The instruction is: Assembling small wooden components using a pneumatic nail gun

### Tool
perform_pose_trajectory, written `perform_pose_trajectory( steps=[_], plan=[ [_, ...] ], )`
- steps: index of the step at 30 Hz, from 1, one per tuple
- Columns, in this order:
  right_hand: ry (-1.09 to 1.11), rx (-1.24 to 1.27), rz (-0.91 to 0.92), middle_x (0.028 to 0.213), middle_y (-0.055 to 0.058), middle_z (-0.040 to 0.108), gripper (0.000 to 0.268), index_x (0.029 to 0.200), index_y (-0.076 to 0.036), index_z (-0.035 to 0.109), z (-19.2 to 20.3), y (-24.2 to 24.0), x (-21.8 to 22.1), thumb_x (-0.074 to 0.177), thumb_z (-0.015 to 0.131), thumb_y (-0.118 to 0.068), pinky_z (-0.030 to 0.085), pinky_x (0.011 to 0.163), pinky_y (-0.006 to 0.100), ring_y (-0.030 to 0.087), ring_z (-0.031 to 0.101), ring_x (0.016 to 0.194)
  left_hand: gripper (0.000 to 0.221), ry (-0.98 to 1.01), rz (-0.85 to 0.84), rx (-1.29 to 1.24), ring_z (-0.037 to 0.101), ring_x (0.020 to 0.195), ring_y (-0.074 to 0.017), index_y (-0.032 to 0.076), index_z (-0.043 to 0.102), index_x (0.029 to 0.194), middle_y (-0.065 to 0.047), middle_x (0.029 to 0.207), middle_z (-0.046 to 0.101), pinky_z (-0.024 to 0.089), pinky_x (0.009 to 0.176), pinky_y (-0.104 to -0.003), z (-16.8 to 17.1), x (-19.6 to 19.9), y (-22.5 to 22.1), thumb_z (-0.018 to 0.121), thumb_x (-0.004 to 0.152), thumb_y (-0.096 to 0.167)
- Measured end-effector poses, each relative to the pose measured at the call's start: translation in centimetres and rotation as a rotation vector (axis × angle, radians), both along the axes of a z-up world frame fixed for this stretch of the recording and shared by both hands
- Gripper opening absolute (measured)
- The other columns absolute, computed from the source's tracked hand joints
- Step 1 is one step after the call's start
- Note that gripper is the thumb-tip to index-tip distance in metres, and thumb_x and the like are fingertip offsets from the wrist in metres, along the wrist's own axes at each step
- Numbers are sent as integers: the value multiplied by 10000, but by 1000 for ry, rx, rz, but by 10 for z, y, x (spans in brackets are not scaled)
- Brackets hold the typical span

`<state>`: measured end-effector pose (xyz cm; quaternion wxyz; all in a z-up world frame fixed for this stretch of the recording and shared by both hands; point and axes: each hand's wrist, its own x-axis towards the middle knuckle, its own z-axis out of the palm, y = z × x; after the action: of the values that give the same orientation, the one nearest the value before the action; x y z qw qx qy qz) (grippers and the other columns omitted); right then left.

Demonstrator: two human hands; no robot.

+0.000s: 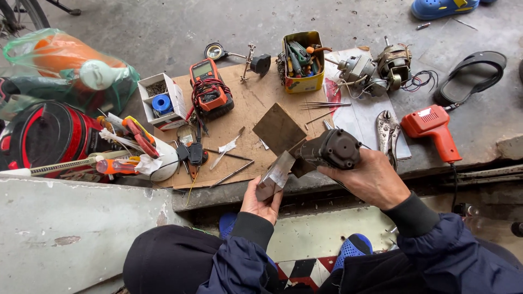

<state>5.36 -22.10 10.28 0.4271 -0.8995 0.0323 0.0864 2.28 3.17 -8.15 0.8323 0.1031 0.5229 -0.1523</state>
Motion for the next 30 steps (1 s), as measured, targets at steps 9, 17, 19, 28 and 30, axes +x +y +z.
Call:
perform_pose_trajectory(
  steps=[9,17,19,28,30],
  plan=[
    [201,-25,-9,558,128,696,414,868,-38,815,-35,5,40,863,985,-415,578,750,415,265,723,588,719,68,97,-95,736,1152,-389,5,577,1351,-203,1264,652,706,971,-449,13,8,-9,984,837,301],
    [270,16,-53,447,131,621,345,737,-76,793,-40,10,40,829,989,-345,525,630,362,266,674,473,830,41,87,-140,705,1230,-349,3,525,1458,-173,1321,611,685,1023,-438,40,9,-12,973,869,379],
    [272,15,-52,442,129,622,361,729,-78,793,-49,8,41,820,993,-364,526,640,365,268,674,473,829,40,93,-140,703,1230,-342,6,526,1453,-170,1323,612,687,1025,-437,41,8,-13,970,872,394],
    [335,-38,-31,476,124,620,456,717,-75,702,-50,13,43,880,938,-429,479,622,368,245,604,497,847,-176,-503,463,707,1076,-287,27,665,1343,-200,1224,715,648,893,-423,84,-36,-3,623,913,756],
    [402,-113,-30,526,129,615,502,738,-62,626,-44,17,45,901,887,-458,433,599,375,222,541,526,671,-189,-747,866,784,719,-172,66,851,1085,-113,891,841,684,640,-321,87,-45,-1,559,944,653]
  ],
)
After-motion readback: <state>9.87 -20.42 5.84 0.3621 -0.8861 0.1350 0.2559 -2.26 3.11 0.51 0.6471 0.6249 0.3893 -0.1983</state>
